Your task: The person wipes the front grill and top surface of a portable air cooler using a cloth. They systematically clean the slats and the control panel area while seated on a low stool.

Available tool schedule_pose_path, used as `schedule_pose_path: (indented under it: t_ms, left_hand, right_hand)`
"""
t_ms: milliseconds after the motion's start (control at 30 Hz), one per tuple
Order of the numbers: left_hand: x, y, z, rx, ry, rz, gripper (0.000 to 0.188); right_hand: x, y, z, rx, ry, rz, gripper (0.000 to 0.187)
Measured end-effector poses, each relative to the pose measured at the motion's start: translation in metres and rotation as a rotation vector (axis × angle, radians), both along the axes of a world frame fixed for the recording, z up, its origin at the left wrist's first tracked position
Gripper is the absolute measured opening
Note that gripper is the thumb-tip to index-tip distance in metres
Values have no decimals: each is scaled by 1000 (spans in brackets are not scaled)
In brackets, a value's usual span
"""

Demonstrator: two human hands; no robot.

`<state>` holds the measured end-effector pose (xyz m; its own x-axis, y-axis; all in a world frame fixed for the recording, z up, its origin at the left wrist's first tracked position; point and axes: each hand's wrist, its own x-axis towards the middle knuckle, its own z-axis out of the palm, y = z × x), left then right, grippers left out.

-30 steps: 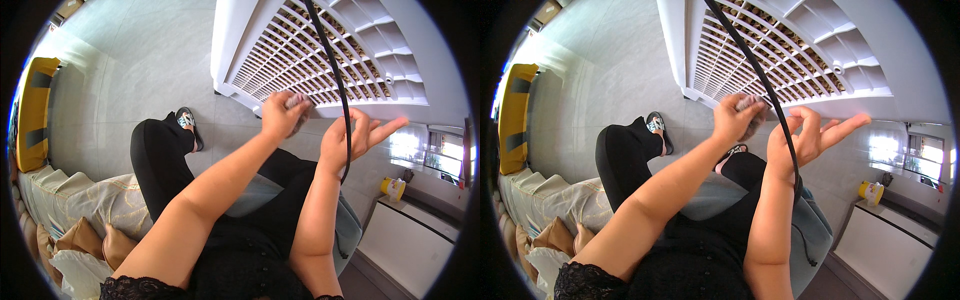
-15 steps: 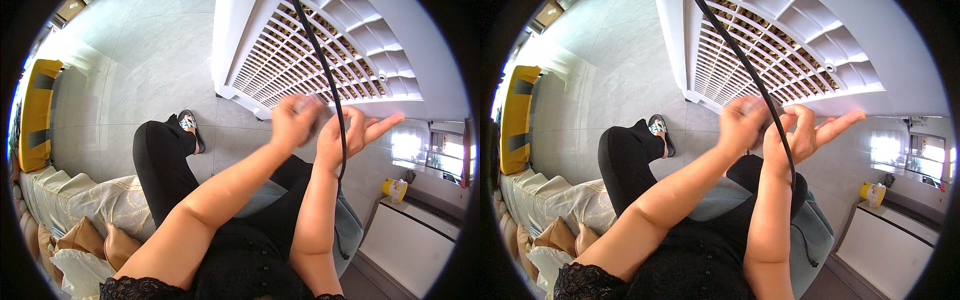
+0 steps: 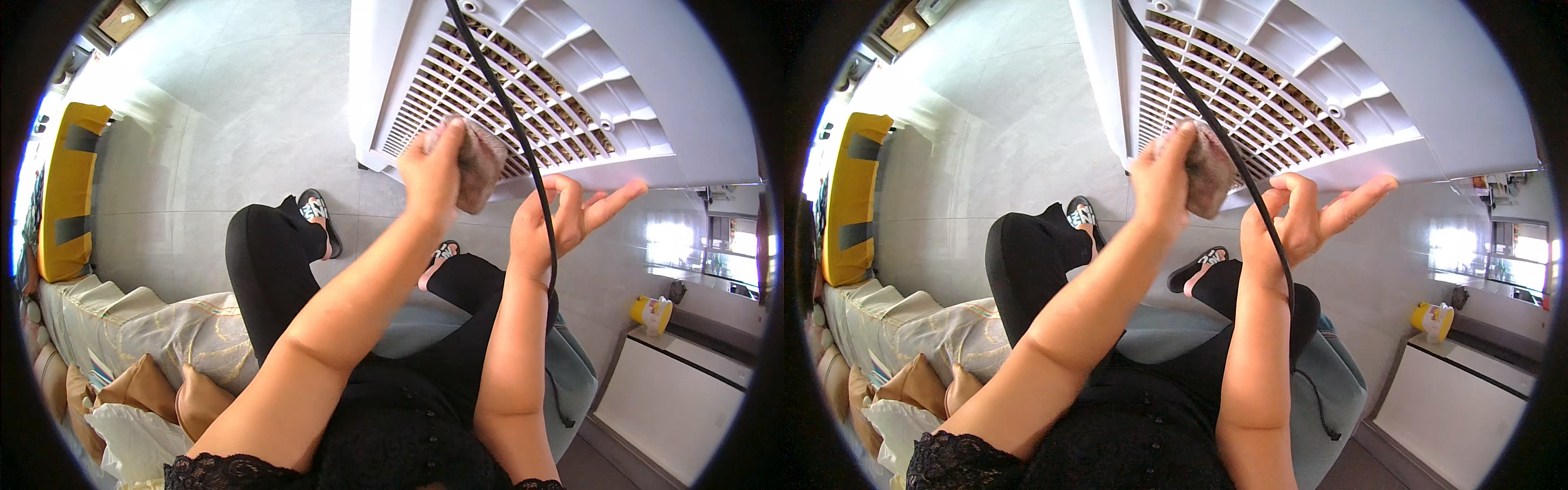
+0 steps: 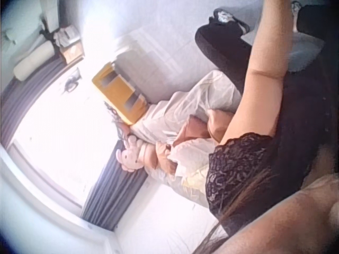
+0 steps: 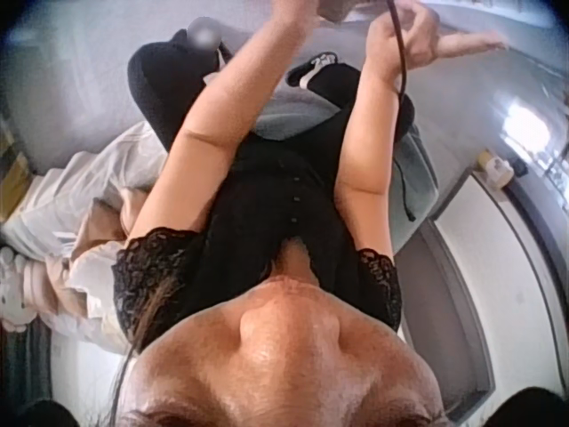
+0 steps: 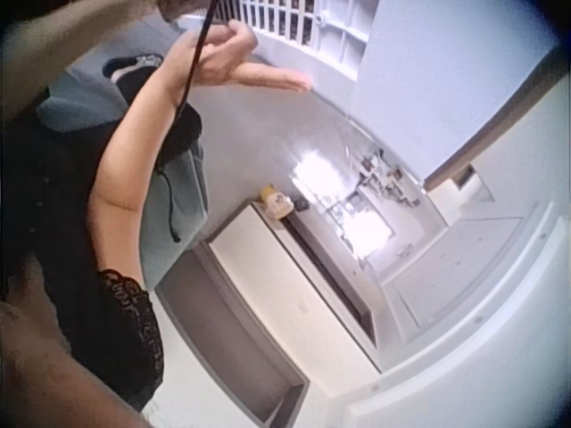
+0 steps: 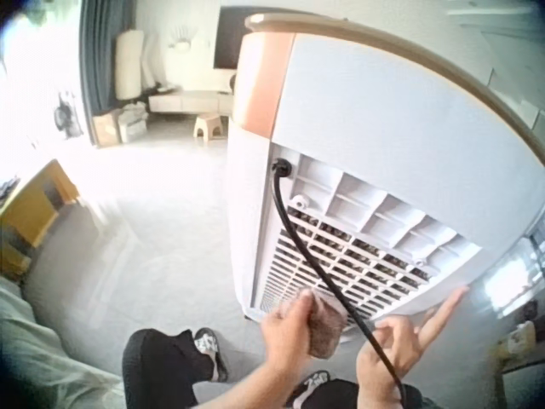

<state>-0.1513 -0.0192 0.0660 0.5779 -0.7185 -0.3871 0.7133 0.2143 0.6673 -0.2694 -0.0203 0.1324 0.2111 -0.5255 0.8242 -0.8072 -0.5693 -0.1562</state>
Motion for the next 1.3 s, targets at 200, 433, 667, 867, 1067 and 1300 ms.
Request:
schedule_pose_path:
  t_ms: [200,433,667,867,1067,1300]
  left_hand:
    - [-6,7,-7,73,-100,-182,25]
    - [102,8,-64,198,-218,-47,24]
    - [31,0,-109,355,-388,78,30]
    - [-16,-3,-110,287,-172,90,21]
    - [43,-1,-92,236,-98,186,16]
    - [-57,16,-129,298,-651,-272,30]
  right_hand:
    - [-1,0,-1,-7,9,-5,7]
    - [1,-2,-2,12,-2,3,10]
    - [6,-1,-5,31,26,-84,10]
    - [5,-5,-10,-10,83,-116,12]
    - [5,-6,-11,-1,61,-128,12]
    - [8,-7,-9,-13,42,-61,11]
